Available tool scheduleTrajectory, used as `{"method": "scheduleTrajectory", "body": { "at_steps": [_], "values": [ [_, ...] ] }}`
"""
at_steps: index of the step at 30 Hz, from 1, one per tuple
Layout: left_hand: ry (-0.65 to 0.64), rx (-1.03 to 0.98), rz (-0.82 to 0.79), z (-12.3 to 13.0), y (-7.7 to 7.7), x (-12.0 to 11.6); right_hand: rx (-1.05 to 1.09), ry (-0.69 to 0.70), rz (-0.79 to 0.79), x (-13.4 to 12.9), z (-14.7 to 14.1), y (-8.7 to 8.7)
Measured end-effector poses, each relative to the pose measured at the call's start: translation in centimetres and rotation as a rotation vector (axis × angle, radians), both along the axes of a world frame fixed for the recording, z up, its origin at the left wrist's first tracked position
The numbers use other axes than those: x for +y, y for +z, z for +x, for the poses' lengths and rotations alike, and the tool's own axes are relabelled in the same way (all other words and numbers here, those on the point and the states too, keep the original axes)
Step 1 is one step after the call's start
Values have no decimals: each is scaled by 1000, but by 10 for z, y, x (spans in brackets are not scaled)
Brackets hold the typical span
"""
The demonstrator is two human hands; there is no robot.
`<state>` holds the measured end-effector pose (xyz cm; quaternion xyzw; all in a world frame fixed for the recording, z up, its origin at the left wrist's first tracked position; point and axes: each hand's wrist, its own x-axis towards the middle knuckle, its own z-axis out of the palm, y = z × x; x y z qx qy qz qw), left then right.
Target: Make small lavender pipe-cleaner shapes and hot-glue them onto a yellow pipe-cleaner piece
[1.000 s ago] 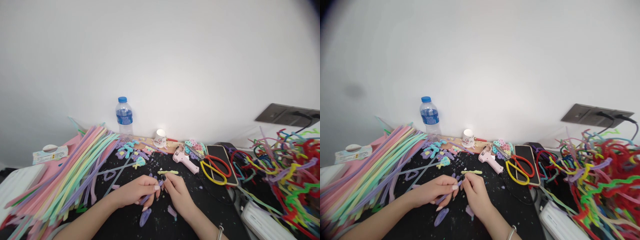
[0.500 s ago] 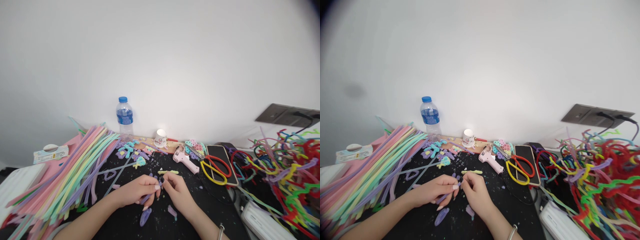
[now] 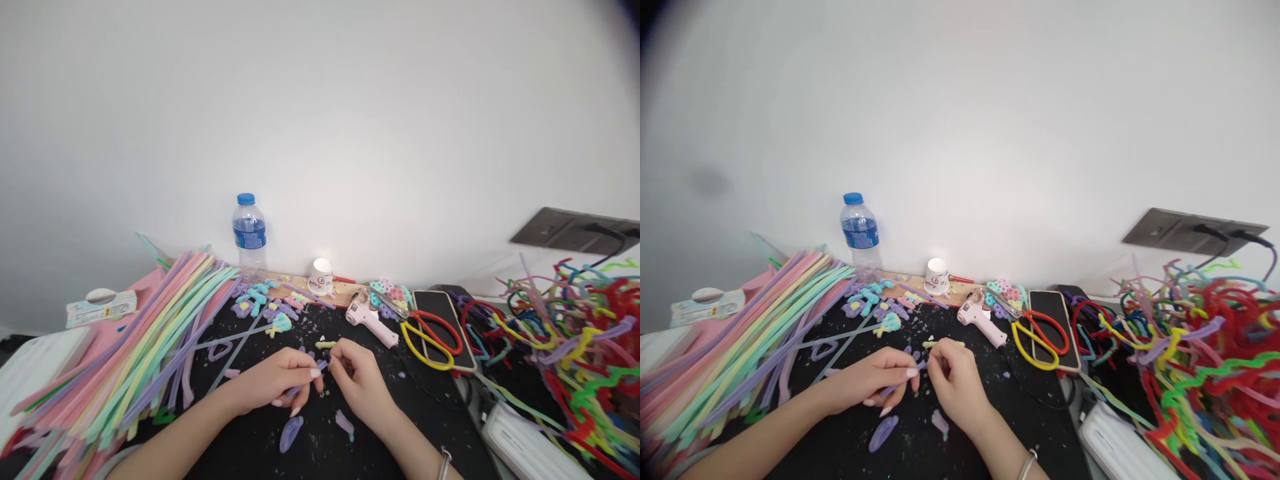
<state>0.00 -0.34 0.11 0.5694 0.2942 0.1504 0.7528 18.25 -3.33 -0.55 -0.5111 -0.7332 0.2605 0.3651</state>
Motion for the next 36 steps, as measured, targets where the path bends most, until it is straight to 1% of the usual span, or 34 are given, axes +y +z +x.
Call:
{"method": "scheduleTrajectory", "body": {
  "at_steps": [8, 12, 14, 16, 18, 21, 25, 28, 31, 33, 36],
  "values": [
    [-4, 4, -16, 1, 1, 0, -183, 77, 159, -4, 4, 6],
    [3, 18, -23, 1, 2, 0, -295, 89, 188, -5, 3, 8],
    [0, 16, -28, 1, 2, 0, -295, 84, 181, -5, 3, 9],
    [-7, 7, -34, 0, 3, 0, -221, 67, 160, -4, 4, 10],
    [-11, -1, -42, 0, 3, 0, -108, 30, 132, -2, 6, 11],
    [-6, -13, -50, 0, 4, 0, 41, -70, 95, 2, 12, 10],
    [14, -33, -56, 0, 3, 0, 152, -227, 67, 10, 20, 5],
    [31, -49, -58, 0, 0, 0, 149, -335, 71, 15, 28, 3],
    [54, -54, -56, 0, -1, 0, 78, -418, 96, 18, 37, 3],
    [64, -54, -56, -1, 0, 0, 28, -461, 104, 21, 44, 3],
    [83, -61, -53, -1, 1, 1, -12, -483, 123, 24, 52, 4]
  ]
}}
